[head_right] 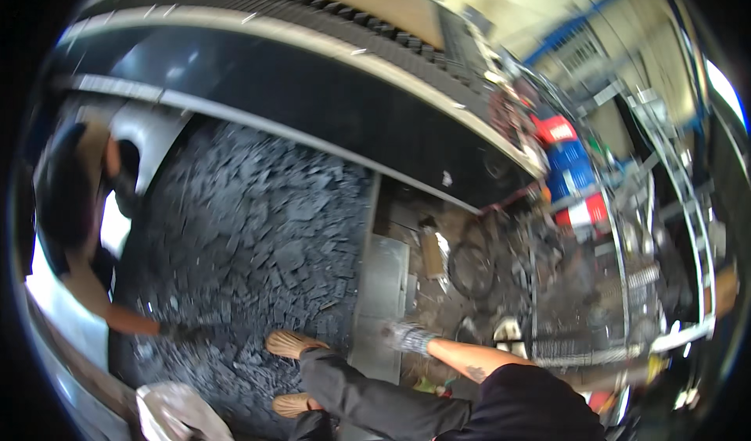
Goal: The person sorts small metal pieces from a large pile of scrap on the floor, picking them up by hand and placing them into a white sack. The person also briefly interacts with a computer monitor and a handheld device before returning to the sorting task.
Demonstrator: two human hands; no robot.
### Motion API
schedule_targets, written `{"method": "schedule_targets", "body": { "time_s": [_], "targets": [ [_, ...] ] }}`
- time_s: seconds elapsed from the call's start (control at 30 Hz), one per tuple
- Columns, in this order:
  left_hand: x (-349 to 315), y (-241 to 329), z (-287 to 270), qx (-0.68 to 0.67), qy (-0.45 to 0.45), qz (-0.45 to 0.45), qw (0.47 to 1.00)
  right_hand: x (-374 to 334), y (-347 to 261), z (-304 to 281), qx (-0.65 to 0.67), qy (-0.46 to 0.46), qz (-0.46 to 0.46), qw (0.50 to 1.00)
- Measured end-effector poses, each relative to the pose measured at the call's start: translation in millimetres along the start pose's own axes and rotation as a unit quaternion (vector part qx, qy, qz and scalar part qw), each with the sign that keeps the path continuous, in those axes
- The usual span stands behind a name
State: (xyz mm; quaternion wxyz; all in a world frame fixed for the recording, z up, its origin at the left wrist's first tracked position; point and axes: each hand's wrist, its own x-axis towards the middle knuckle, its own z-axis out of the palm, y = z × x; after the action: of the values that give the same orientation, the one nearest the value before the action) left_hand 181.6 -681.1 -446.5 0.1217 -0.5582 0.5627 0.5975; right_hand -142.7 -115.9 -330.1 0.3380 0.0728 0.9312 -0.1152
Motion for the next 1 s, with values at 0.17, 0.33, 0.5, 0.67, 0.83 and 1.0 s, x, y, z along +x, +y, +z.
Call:
{"method": "schedule_targets", "body": {
  "time_s": [0.17, 0.33, 0.5, 0.67, 0.83, 1.0],
  "targets": [
    [-153.7, 184.1, 14.1, 0.053, -0.155, -0.057, 0.985, -217.0, 96.1, -100.3, -0.004, -0.014, 0.172, 0.985],
    [-212.2, 288.3, 110.6, 0.16, -0.135, 0.015, 0.978, -297.7, 174.7, -134.3, 0.17, 0.074, 0.244, 0.952],
    [-245.3, 342.9, 256.0, 0.207, -0.132, 0.086, 0.966, -224.7, 327.1, 29.3, 0.085, 0.174, 0.22, 0.956],
    [-300.5, 338.6, 412.5, 0.189, -0.125, 0.142, 0.963, -213.8, 394.9, -149.2, 0.275, 0.135, 0.293, 0.906],
    [-361.9, 300.5, 622.7, 0.158, -0.331, 0.057, 0.929, -200.6, 513.1, -165.3, 0.519, 0.134, 0.325, 0.779],
    [-534.8, 282.3, 859.0, 0.464, -0.29, 0.249, 0.799, -108.3, 603.2, -132.7, 0.586, 0.211, 0.317, 0.715]
  ]
}}
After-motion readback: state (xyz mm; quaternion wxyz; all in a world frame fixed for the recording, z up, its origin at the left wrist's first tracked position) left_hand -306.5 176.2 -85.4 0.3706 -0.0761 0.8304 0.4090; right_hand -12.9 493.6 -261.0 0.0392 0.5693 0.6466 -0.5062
